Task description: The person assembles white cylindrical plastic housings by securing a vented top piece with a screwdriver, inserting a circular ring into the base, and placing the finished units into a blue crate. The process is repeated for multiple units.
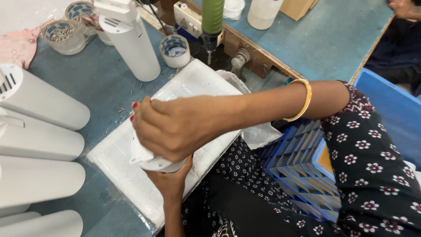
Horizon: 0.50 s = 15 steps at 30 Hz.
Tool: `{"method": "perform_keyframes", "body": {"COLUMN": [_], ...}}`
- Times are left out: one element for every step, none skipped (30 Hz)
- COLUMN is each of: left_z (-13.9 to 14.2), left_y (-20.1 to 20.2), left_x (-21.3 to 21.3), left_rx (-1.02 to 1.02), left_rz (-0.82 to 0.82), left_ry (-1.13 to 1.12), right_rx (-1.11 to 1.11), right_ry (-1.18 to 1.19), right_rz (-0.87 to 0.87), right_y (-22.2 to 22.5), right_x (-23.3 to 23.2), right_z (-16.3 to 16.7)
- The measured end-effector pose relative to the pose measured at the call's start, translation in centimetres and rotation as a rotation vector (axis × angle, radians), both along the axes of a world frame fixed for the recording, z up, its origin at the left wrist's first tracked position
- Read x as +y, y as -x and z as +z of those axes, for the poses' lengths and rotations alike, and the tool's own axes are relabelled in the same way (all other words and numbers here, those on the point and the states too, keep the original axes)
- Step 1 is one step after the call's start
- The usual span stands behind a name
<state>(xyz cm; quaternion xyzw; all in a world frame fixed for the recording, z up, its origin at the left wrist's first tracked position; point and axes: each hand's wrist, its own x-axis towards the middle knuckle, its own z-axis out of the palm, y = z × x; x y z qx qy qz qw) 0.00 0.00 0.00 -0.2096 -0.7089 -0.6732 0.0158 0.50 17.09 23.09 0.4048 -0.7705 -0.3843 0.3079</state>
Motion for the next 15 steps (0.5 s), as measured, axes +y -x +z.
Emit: {"method": "perform_keyframes", "body": {"left_z": [-0.3, -0.5, -0.7, -1.0, -1.2, -1.4, -1.6, -1.9, -2.1, -2.2, -2.4, -2.5, -2.6, -2.8, -2.9], "left_y": [-0.1, -0.2, -0.3, -0.5, -0.7, -0.9, -1.0, -1.0, -1.0, -1.0, -0.8, -0.7, -0.7, -0.7, -0.7], "left_x": [-0.1, -0.1, -0.2, -0.2, -0.1, -0.1, -0.2, -0.2, -0.3, -0.4, -0.4, -0.5, -0.6, -0.6, -0.6], "left_rx": [-0.024, -0.048, -0.072, -0.07, -0.068, -0.069, -0.056, -0.041, -0.025, 0.003, 0.031, 0.059, 0.099, 0.141, 0.181], "left_rz": [-0.004, -0.008, -0.013, -0.014, -0.016, -0.018, -0.005, 0.004, 0.013, 0.018, 0.023, 0.027, 0.032, 0.035, 0.037], "left_ry": [0.013, 0.025, 0.037, 0.014, -0.012, -0.037, -0.007, 0.024, 0.056, 0.1, 0.143, 0.185, 0.166, 0.146, 0.122], "right_rx": [-0.062, -0.124, -0.186, -0.301, -0.416, -0.535, -0.597, -0.656, -0.713, -0.79, -0.868, -0.945, -1.032, -1.117, -1.201], "right_ry": [0.096, 0.193, 0.289, 0.39, 0.488, 0.585, 0.657, 0.73, 0.804, 0.874, 0.943, 1.011, 1.093, 1.171, 1.243], "right_rz": [0.029, 0.058, 0.087, 0.069, 0.048, 0.027, 0.041, 0.053, 0.065, 0.062, 0.057, 0.052, -0.056, -0.167, -0.285], "right_y": [0.2, 0.4, 0.6, 0.8, 0.9, 1.2, 1.7, 2.2, 2.6, 3.2, 4.0, 4.7, 5.3, 5.9, 6.4], "right_x": [0.5, 1.0, 1.4, 2.0, 2.7, 3.4, 3.9, 4.5, 5.2, 5.9, 6.4, 6.8, 6.7, 6.5, 6.5], "right_z": [0.1, 0.1, 0.2, 0.3, 0.4, 0.4, 0.3, 0.0, -0.3, -0.7, -1.1, -1.7, -2.4, -3.1, -3.4]}}
